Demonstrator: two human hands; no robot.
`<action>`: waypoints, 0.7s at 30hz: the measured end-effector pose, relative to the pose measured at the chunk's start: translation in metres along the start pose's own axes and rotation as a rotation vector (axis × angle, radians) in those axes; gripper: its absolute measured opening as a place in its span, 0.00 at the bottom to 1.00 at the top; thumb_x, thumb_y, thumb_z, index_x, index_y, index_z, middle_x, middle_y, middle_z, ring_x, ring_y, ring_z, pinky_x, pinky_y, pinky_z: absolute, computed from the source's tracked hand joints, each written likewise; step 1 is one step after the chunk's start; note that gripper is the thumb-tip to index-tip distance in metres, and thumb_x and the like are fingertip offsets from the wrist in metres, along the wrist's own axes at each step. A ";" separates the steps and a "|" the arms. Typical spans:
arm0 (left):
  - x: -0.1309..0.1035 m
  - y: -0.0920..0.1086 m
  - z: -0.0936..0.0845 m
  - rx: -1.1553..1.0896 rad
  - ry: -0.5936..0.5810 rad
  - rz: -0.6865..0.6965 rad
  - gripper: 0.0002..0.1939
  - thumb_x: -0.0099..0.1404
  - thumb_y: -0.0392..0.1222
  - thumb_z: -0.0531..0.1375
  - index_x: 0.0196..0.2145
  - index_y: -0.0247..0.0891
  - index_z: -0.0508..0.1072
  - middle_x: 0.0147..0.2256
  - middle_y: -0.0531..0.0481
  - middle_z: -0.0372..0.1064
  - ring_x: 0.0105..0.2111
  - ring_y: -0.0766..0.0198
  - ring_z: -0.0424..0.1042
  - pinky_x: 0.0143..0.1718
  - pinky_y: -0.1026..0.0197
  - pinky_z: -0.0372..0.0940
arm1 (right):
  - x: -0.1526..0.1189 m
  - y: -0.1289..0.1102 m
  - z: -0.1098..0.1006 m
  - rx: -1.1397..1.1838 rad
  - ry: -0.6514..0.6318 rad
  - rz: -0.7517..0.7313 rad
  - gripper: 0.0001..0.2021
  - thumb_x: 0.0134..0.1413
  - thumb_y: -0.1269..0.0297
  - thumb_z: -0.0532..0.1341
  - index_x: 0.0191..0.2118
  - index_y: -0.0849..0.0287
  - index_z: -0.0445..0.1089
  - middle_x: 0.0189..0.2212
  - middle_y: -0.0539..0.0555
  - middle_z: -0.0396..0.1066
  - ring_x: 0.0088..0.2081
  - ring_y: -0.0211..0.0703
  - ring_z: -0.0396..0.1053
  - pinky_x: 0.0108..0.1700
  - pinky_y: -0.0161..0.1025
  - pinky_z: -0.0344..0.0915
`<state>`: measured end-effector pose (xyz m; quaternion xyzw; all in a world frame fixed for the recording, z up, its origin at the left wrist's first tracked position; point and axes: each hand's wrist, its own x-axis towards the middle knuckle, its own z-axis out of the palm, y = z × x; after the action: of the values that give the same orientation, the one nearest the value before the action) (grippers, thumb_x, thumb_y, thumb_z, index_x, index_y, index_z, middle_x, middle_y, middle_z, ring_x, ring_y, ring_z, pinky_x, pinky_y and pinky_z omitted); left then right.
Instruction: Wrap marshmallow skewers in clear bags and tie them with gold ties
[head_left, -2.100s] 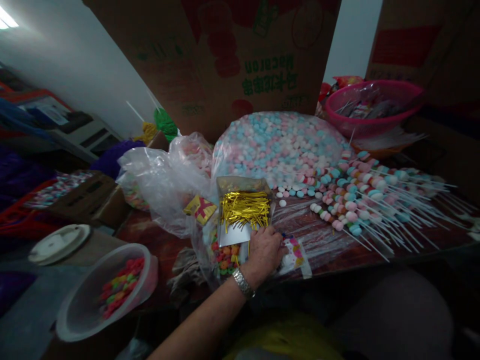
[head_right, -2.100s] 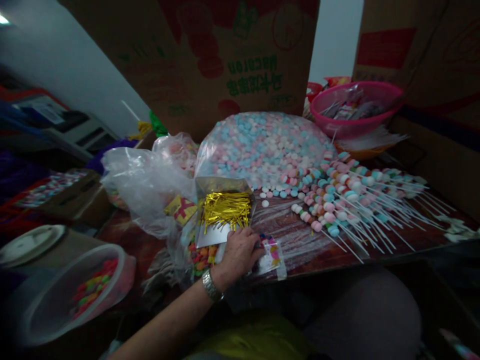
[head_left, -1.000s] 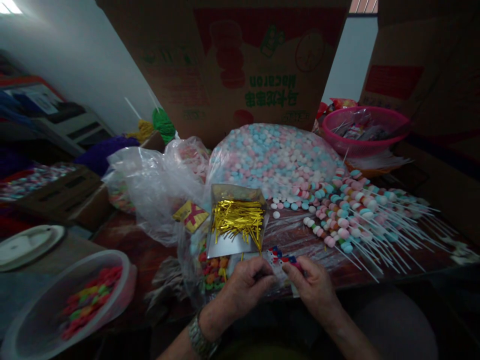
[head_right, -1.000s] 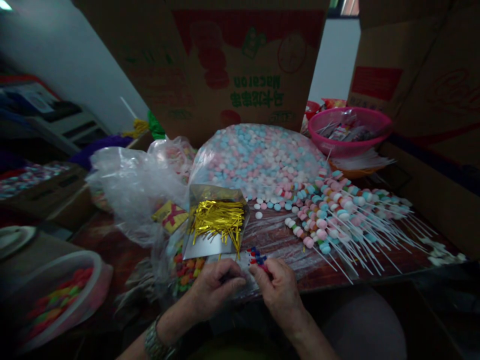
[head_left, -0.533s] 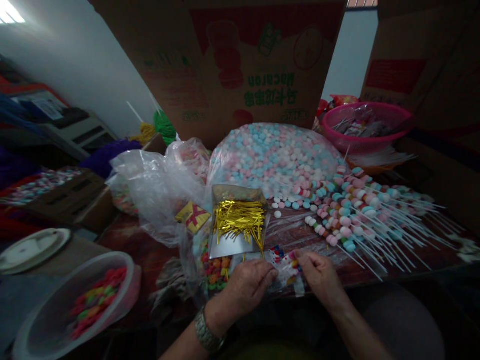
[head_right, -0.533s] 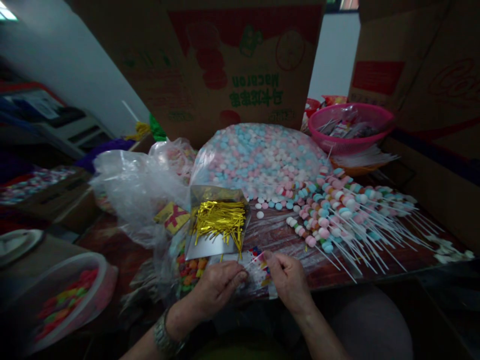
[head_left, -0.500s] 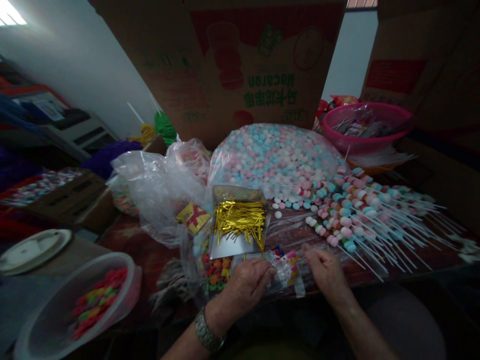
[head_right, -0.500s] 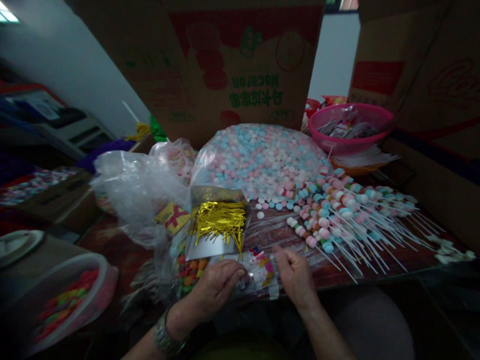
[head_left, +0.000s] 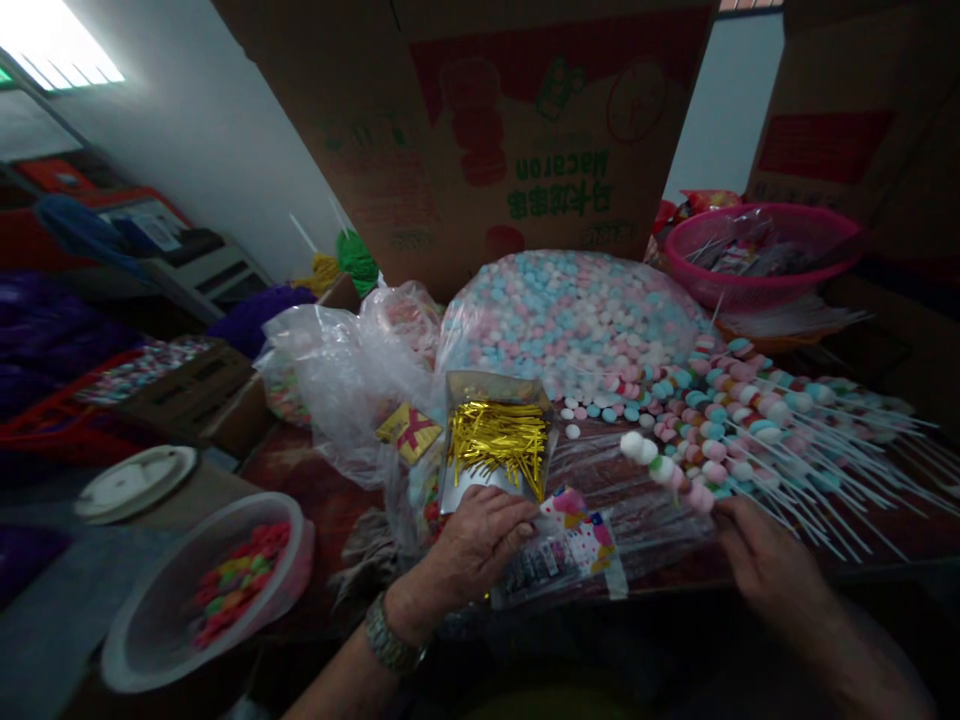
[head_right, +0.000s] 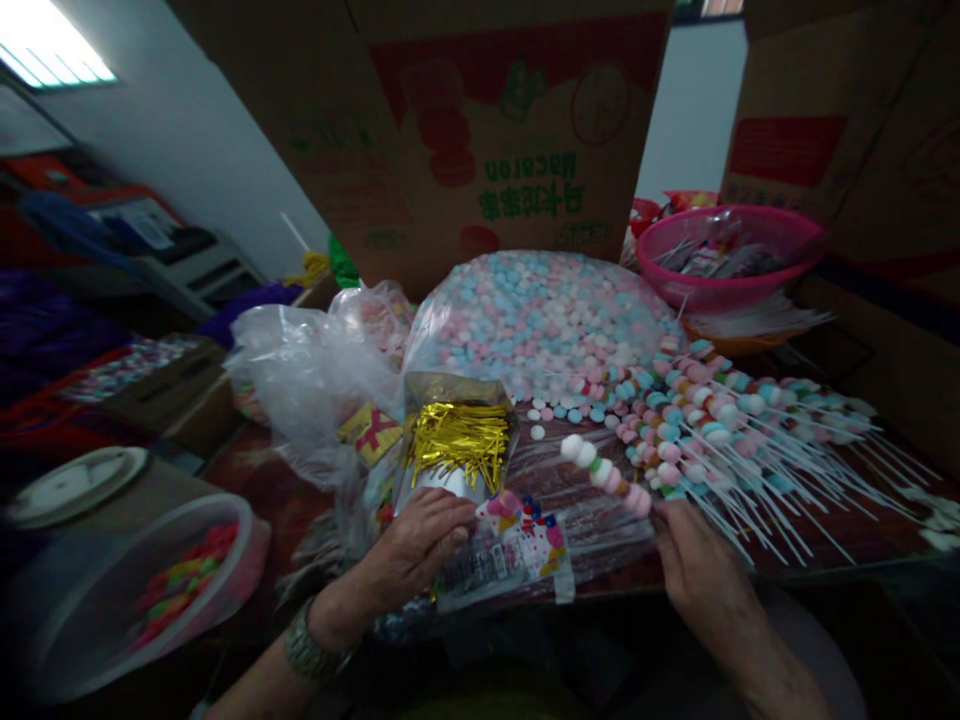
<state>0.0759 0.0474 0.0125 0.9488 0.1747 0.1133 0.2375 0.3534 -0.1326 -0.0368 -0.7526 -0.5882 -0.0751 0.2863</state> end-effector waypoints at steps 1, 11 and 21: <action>0.001 0.001 -0.002 0.019 -0.014 0.009 0.13 0.66 0.39 0.48 0.43 0.37 0.69 0.37 0.45 0.71 0.38 0.59 0.66 0.41 0.57 0.54 | 0.000 -0.004 -0.010 0.050 0.014 -0.065 0.08 0.58 0.67 0.48 0.37 0.57 0.64 0.29 0.56 0.70 0.31 0.44 0.69 0.32 0.38 0.64; 0.009 0.002 -0.009 0.192 -0.033 0.131 0.13 0.67 0.40 0.47 0.46 0.39 0.67 0.39 0.48 0.71 0.37 0.61 0.65 0.40 0.56 0.54 | 0.003 -0.026 -0.050 -0.110 -0.063 -0.393 0.13 0.53 0.78 0.46 0.36 0.59 0.65 0.28 0.55 0.69 0.28 0.42 0.66 0.30 0.38 0.59; 0.030 0.023 -0.001 0.343 -0.137 0.185 0.21 0.65 0.56 0.47 0.47 0.41 0.66 0.37 0.49 0.71 0.37 0.57 0.67 0.43 0.51 0.52 | -0.007 -0.032 -0.023 0.156 -0.279 -0.273 0.11 0.56 0.75 0.46 0.35 0.58 0.64 0.28 0.54 0.68 0.29 0.40 0.67 0.30 0.35 0.62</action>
<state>0.1096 0.0405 0.0284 0.9928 0.0872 0.0384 0.0721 0.3267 -0.1457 -0.0101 -0.6445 -0.7227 0.0374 0.2469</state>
